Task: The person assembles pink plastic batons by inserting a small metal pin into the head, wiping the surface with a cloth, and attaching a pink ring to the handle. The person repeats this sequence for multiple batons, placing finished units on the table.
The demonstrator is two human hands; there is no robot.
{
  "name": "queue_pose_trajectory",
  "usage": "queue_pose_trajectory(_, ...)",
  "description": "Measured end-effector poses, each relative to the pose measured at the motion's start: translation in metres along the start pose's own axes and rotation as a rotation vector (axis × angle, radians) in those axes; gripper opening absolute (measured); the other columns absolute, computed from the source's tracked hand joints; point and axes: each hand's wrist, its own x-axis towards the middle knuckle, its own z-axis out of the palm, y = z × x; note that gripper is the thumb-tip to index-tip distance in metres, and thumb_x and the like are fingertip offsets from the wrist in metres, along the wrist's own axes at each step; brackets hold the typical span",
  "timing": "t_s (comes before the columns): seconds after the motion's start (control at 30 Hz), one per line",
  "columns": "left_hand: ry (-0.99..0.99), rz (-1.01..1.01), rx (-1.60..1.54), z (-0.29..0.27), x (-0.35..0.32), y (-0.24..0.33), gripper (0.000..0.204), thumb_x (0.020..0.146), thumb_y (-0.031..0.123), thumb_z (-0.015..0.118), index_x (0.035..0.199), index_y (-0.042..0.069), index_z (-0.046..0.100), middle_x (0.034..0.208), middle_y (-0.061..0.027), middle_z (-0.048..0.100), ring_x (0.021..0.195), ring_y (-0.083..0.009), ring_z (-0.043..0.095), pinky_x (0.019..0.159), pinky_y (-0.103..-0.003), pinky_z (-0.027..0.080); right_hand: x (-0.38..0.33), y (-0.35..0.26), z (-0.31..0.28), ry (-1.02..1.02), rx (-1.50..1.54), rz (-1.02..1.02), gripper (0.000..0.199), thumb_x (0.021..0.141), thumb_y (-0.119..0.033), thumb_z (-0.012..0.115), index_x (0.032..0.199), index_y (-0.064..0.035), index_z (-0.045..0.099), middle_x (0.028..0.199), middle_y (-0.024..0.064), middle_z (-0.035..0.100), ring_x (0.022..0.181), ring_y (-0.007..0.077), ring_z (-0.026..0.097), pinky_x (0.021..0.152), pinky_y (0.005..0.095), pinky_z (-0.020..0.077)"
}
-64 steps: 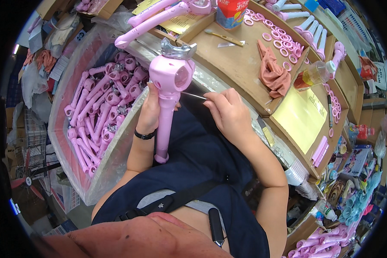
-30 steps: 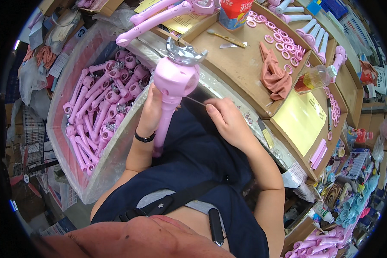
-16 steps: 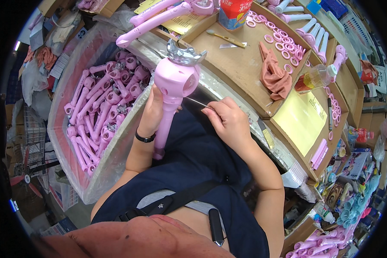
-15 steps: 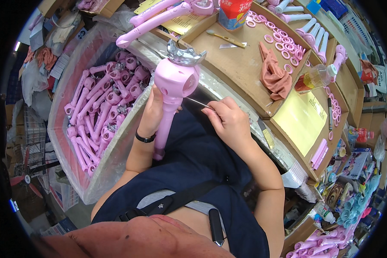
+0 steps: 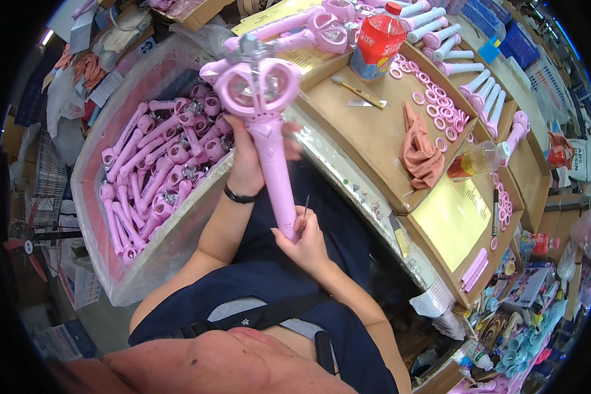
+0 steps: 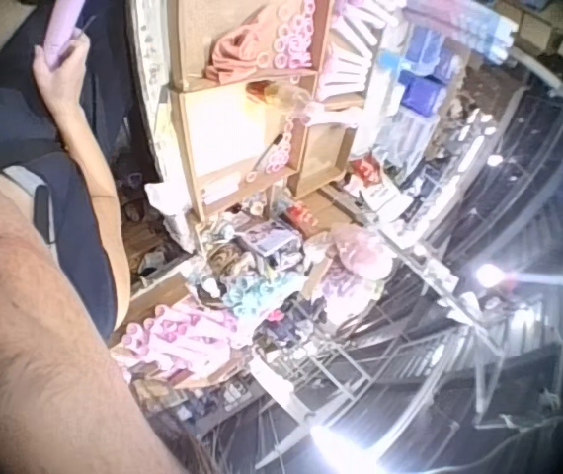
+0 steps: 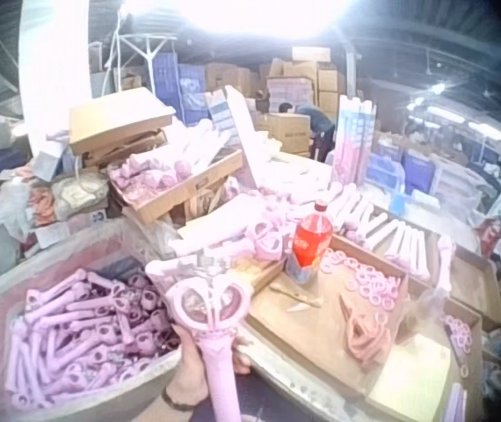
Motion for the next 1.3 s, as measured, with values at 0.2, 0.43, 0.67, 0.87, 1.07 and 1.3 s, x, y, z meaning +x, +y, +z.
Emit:
queue_pose_trajectory(0.2,0.033,-0.063,0.170,0.013,-0.018,-0.023,0.036,0.089,0.024,0.056,0.114,0.002,0.042,0.088,-0.0094,0.057,0.070,-0.0151,0.058,0.062,-0.030,0.051,-0.007,0.030,0.008,0.136,0.063,-0.148,0.049,0.072,-0.013,0.078,0.090,-0.0006,0.035,0.099,0.0129,0.054,0.059,0.0134,0.046,0.054,0.0260,0.0435)
queue_pose_trajectory(0.43,-0.028,-0.001,0.166,0.008,-0.022,-0.028,0.037,0.083,0.015,0.057,0.115,0.002,0.043,0.088,-0.0098,0.056,0.070,-0.0156,0.058,0.061,-0.030,0.050,-0.012,0.031,0.004,0.122,0.051,-0.149,0.049,0.071,-0.012,0.078,0.095,0.0010,0.037,0.096,0.0118,0.054,0.060,0.0129,0.045,0.055,0.0254,0.0430)
queue_pose_trajectory(0.67,-0.090,0.043,0.097,0.004,-0.015,-0.019,0.057,0.087,0.050,0.052,0.116,0.002,0.046,0.098,-0.0102,0.059,0.081,-0.0186,0.060,0.072,-0.033,0.050,-0.020,0.034,-0.001,0.090,0.021,-0.181,0.049,0.070,-0.012,0.078,0.097,0.0018,0.040,0.099,0.0136,0.057,0.061,0.0133,0.046,0.056,0.0255,0.0433)
queue_pose_trajectory(0.87,-0.003,0.046,0.033,0.007,-0.004,-0.014,0.086,0.078,0.074,0.041,0.122,0.000,0.048,0.112,-0.0138,0.059,0.097,-0.0216,0.061,0.085,-0.036,0.050,-0.024,0.038,-0.002,0.105,0.006,-0.203,0.049,0.070,-0.013,0.079,0.095,0.0016,0.039,0.103,0.0159,0.057,0.059,0.0146,0.048,0.054,0.0259,0.0430)
queue_pose_trajectory(1.07,-0.022,-0.023,0.279,0.006,-0.025,-0.033,0.048,0.083,0.019,0.058,0.123,0.006,0.036,0.107,-0.0162,0.056,0.077,-0.0203,0.060,0.070,-0.036,0.052,-0.023,0.040,-0.003,0.100,0.045,-0.105,0.051,0.070,-0.014,0.079,0.096,0.0021,0.039,0.099,0.0147,0.058,0.058,0.0138,0.047,0.054,0.0254,0.0424)
queue_pose_trajectory(1.3,-0.062,-0.064,0.052,0.001,-0.025,-0.034,0.053,0.081,0.008,0.057,0.125,0.011,0.027,0.101,-0.0138,0.055,0.073,-0.0196,0.059,0.064,-0.033,0.051,-0.025,0.041,-0.003,0.109,0.004,-0.123,0.052,0.070,-0.014,0.079,0.099,0.0024,0.040,0.099,0.0143,0.058,0.057,0.0137,0.046,0.053,0.0253,0.0421)
